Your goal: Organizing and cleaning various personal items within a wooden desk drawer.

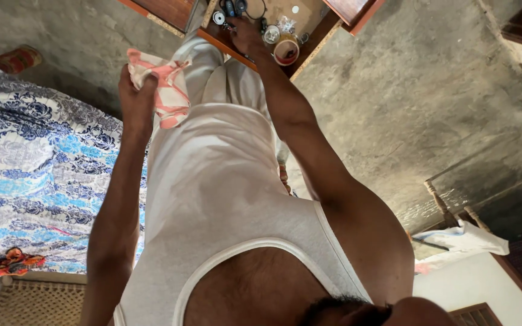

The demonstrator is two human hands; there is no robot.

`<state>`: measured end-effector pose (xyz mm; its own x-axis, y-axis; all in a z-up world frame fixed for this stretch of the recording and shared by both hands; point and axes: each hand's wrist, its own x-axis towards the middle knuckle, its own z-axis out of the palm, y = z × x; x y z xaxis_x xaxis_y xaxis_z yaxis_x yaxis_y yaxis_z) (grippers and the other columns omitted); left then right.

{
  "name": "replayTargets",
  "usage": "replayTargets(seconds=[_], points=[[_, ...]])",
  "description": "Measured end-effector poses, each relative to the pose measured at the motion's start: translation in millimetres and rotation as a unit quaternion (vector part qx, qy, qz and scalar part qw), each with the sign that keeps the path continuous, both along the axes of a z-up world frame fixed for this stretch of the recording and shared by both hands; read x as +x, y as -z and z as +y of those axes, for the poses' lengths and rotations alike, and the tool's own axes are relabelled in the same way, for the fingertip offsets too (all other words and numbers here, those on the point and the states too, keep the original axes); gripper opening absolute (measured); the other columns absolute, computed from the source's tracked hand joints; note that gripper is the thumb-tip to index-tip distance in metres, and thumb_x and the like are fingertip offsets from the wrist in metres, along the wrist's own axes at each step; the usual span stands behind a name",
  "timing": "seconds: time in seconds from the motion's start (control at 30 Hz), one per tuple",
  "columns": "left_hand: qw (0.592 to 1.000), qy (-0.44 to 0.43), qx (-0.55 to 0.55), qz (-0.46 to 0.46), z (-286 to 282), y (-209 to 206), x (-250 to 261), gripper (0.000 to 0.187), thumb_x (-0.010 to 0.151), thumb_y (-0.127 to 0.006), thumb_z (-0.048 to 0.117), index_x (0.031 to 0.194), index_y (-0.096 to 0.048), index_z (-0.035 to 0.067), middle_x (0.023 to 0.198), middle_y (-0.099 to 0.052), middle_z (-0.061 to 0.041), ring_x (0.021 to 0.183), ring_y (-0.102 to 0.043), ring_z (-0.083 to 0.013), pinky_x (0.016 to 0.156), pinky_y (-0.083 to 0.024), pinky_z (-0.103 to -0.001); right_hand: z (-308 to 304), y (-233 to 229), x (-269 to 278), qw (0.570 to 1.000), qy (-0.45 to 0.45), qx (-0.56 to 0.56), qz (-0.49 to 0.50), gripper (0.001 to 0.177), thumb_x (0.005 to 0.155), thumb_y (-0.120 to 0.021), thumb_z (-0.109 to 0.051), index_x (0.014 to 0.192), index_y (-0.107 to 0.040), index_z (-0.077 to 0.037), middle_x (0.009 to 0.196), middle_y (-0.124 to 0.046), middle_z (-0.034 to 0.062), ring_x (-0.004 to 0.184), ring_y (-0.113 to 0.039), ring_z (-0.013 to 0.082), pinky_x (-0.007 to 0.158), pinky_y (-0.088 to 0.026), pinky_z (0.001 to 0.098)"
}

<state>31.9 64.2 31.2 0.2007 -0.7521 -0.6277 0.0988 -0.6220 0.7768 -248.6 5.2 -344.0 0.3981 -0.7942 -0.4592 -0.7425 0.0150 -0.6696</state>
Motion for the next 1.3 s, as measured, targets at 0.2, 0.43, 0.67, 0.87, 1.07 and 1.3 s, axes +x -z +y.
replayTargets(seconds=[0.2,0.43,0.67,0.87,1.07,1.3], points=[[0.998,-0.038,0.037,-0.014,19.3,-5.2,4.8,0.028,0.100,-0.063,0.013,0.124,-0.054,0.002,0.115,-0.063,-0.004,0.103,-0.059,-0.0115,0.094,-0.050,-0.028,-11.3,-19.5,39.7,0.991,0.020,0.110,0.071,0.051,0.102,-0.065,-0.023,0.152,-0.052,-0.028,0.141,-0.057,0.0163,0.125,-0.058,0.0397,0.106,-0.050,0.0508],[0.996,-0.072,0.044,-0.027,39.0,4.1,13.3,0.026,0.099,-0.064,0.014,0.121,-0.055,0.004,0.112,-0.060,0.000,0.100,-0.055,-0.0094,0.091,-0.049,-0.027,-10.7,-10.9,53.5,0.986,0.037,0.009,0.162,0.066,0.080,-0.074,-0.015,0.141,-0.050,-0.026,0.146,-0.038,0.0188,0.121,-0.051,0.0492,0.091,-0.054,0.0567],[0.994,-0.081,0.063,-0.026,37.5,-10.7,13.3,0.023,0.098,-0.062,0.013,0.119,-0.057,0.005,0.109,-0.062,-0.001,0.096,-0.057,-0.0079,0.088,-0.050,-0.026,-19.7,-6.8,62.9,0.979,0.074,0.025,0.190,0.044,0.097,-0.065,-0.017,0.139,-0.052,-0.020,0.139,-0.045,0.0207,0.122,-0.054,0.0461,0.086,-0.056,0.0566],[0.994,-0.090,0.061,-0.007,29.2,-13.5,14.4,0.025,0.100,-0.061,0.012,0.123,-0.057,0.005,0.113,-0.063,-0.001,0.098,-0.058,-0.0082,0.090,-0.051,-0.026,-28.4,-13.6,36.1,0.974,0.062,-0.070,0.208,0.053,0.075,-0.077,-0.019,0.122,-0.055,-0.010,0.119,-0.063,0.0163,0.101,-0.068,0.0387,0.079,-0.059,0.0483],[0.998,-0.055,0.015,0.012,9.0,-0.8,8.7,0.034,0.104,-0.063,0.011,0.136,-0.055,0.003,0.117,-0.067,-0.001,0.100,-0.063,-0.0073,0.088,-0.053,-0.025,-19.6,4.9,4.5,0.962,0.245,-0.031,-0.115,0.043,0.087,-0.073,-0.005,0.124,-0.050,-0.006,0.085,-0.070,0.0083,0.078,-0.068,0.0215,0.075,-0.057,0.0367],[0.994,0.047,0.094,-0.017,-25.6,33.9,-14.4,0.033,0.104,-0.068,0.013,0.133,-0.064,0.000,0.097,-0.063,-0.004,0.074,-0.050,-0.0143,0.060,-0.039,-0.034,-35.6,-173.5,-14.8,0.842,0.344,0.163,-0.382,0.033,0.099,-0.068,-0.001,0.130,-0.060,-0.010,0.104,-0.072,0.0034,0.093,-0.068,0.0150,0.080,-0.059,0.0301]])
